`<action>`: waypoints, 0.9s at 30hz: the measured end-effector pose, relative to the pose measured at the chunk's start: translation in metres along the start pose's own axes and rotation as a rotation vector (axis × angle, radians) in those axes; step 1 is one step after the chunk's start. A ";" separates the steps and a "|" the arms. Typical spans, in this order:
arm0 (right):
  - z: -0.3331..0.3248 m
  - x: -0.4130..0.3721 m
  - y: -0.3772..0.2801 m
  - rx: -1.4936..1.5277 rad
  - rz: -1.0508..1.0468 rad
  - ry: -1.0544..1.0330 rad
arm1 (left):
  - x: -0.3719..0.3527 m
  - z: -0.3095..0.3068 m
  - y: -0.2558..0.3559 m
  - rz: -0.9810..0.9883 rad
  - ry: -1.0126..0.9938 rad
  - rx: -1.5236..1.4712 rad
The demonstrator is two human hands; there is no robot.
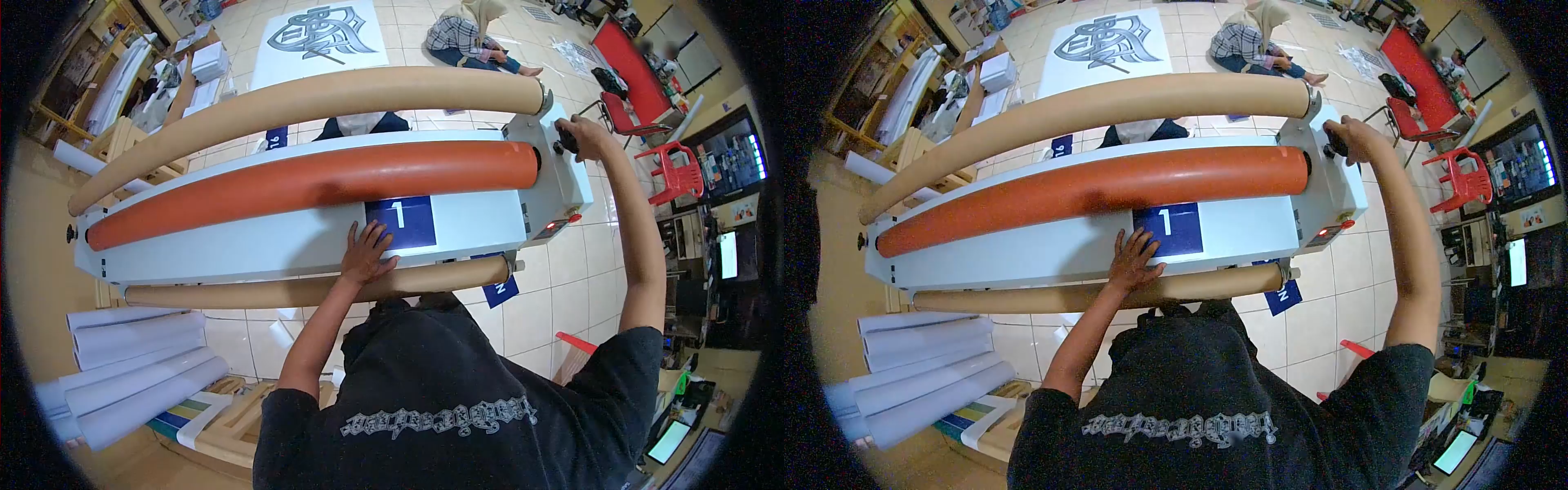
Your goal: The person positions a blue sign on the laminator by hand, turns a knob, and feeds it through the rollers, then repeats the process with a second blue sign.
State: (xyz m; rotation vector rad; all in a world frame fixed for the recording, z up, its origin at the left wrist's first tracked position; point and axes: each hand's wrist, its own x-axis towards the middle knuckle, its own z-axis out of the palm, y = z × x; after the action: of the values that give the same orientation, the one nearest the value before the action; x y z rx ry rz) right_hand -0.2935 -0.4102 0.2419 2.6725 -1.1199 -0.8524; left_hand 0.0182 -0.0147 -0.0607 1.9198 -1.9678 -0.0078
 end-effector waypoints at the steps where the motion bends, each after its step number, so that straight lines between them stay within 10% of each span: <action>1: 0.012 0.002 0.006 0.001 -0.003 0.003 | 0.000 0.001 0.000 -0.002 0.000 0.004; 8: 0.029 -0.009 0.014 0.431 0.002 0.312 | 0.002 0.002 0.003 -0.017 0.025 0.005; 12: 0.001 -0.003 -0.004 0.587 0.547 0.030 | 0.003 0.000 0.006 0.004 0.088 0.004; 21: 0.021 0.015 0.010 0.488 0.483 0.039 | 0.009 -0.008 0.022 -0.074 0.044 0.045; 23: 0.044 0.014 0.028 0.456 0.089 0.340 | 0.010 -0.010 0.021 -0.063 0.047 0.034; 27: 0.036 0.008 0.035 0.524 -0.287 0.264 | 0.011 -0.010 0.017 -0.021 0.042 0.030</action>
State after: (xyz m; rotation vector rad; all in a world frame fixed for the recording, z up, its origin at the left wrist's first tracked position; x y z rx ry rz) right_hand -0.3299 -0.4371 0.2193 3.3047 -1.0216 -0.2306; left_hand 0.0049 -0.0219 -0.0435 1.9431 -1.9313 0.0569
